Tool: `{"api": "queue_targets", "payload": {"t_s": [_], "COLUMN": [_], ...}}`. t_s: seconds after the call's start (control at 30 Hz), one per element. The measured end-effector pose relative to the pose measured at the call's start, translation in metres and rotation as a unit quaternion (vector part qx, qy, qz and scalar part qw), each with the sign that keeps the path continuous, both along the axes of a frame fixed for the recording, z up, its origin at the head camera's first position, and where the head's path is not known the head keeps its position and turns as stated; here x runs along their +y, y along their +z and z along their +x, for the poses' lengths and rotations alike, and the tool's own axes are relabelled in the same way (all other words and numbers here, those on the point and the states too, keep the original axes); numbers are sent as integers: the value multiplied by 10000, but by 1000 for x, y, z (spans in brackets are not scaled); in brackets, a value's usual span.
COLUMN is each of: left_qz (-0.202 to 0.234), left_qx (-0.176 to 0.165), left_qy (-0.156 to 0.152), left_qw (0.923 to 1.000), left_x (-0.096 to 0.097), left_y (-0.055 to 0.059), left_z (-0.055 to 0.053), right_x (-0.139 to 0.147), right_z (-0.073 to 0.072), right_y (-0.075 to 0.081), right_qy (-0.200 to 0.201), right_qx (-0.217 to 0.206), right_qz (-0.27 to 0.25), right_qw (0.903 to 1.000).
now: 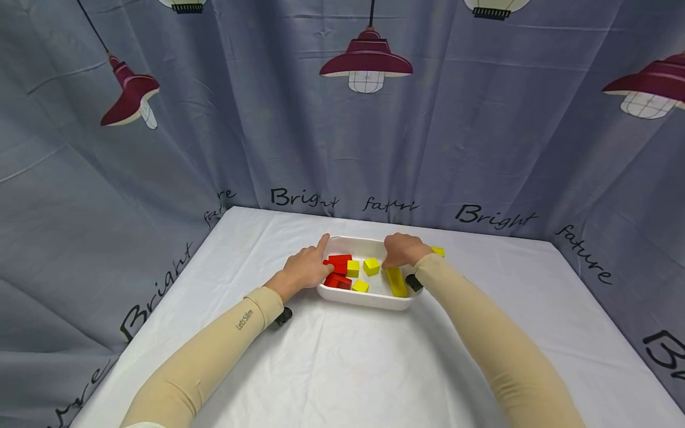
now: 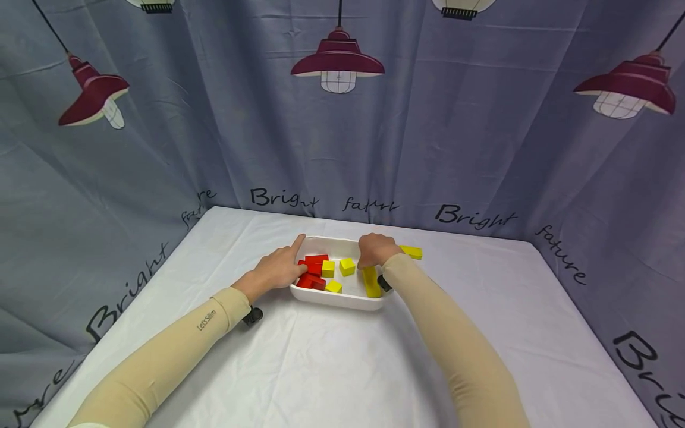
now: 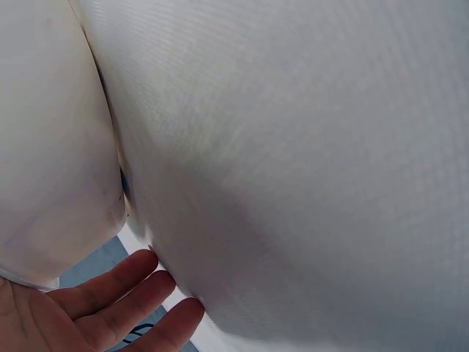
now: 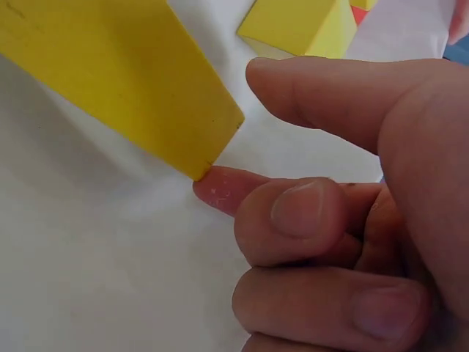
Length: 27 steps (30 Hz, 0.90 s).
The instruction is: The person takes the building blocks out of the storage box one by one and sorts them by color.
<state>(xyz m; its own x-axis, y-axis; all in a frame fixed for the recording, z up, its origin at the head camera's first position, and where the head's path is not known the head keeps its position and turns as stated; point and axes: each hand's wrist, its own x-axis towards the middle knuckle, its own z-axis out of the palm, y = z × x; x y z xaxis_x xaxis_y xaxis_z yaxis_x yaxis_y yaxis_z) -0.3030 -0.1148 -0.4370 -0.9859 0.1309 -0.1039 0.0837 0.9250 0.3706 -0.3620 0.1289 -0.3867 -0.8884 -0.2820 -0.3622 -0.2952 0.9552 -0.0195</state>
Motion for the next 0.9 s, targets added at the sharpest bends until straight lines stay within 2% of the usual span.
{"api": "queue_targets", "payload": {"t_s": [0.23,0.63,0.9], "left_qz": [39,-13,-11], "left_qx": [42,23,-3], "left_qy": [-2,23,48], "left_qw": [10000,10000,10000], "left_x": [1,2,2], "left_y": [1,0,-1], "left_z": [0,0,1], "right_x": [2,3,2], "right_z": [0,-3,0], "right_y": [0,-3,1], "right_qy": [-148,-191,-152], "right_qx": [-67,-162,-73], "right_qz": [85,-69,-102], "right_qw": [9998,9997,9998]}}
